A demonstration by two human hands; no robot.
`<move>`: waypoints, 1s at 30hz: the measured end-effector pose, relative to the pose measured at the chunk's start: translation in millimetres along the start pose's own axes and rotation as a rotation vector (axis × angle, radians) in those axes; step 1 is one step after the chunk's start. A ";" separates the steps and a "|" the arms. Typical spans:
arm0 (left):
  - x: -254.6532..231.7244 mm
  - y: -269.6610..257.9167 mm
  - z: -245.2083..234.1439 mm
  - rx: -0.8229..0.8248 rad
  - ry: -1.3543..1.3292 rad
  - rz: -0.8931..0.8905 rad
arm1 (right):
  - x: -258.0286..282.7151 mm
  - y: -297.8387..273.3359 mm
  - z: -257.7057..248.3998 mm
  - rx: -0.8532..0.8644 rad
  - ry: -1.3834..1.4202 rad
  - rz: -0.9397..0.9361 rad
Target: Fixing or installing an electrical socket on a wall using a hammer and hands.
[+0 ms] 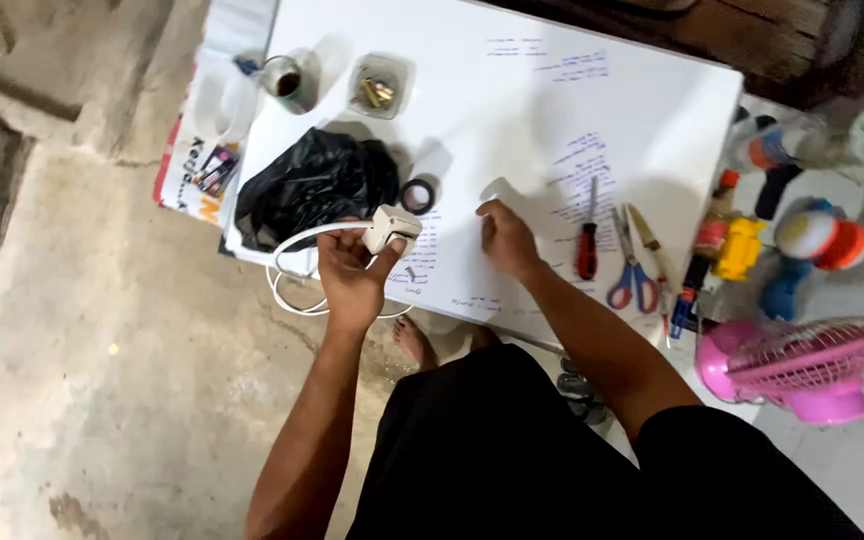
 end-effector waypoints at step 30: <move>-33.2 8.7 -50.4 0.355 -0.049 0.009 | 49.8 -92.1 -13.8 -0.389 0.698 0.436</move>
Point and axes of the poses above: each hand's wrist, its own y-axis towards the middle knuckle, its own z-axis out of the palm, x = y × z, the point moved 2 cm from there along y, towards the middle knuckle, and after that the axes turned 6 degrees about x, right-handed, at the moved point
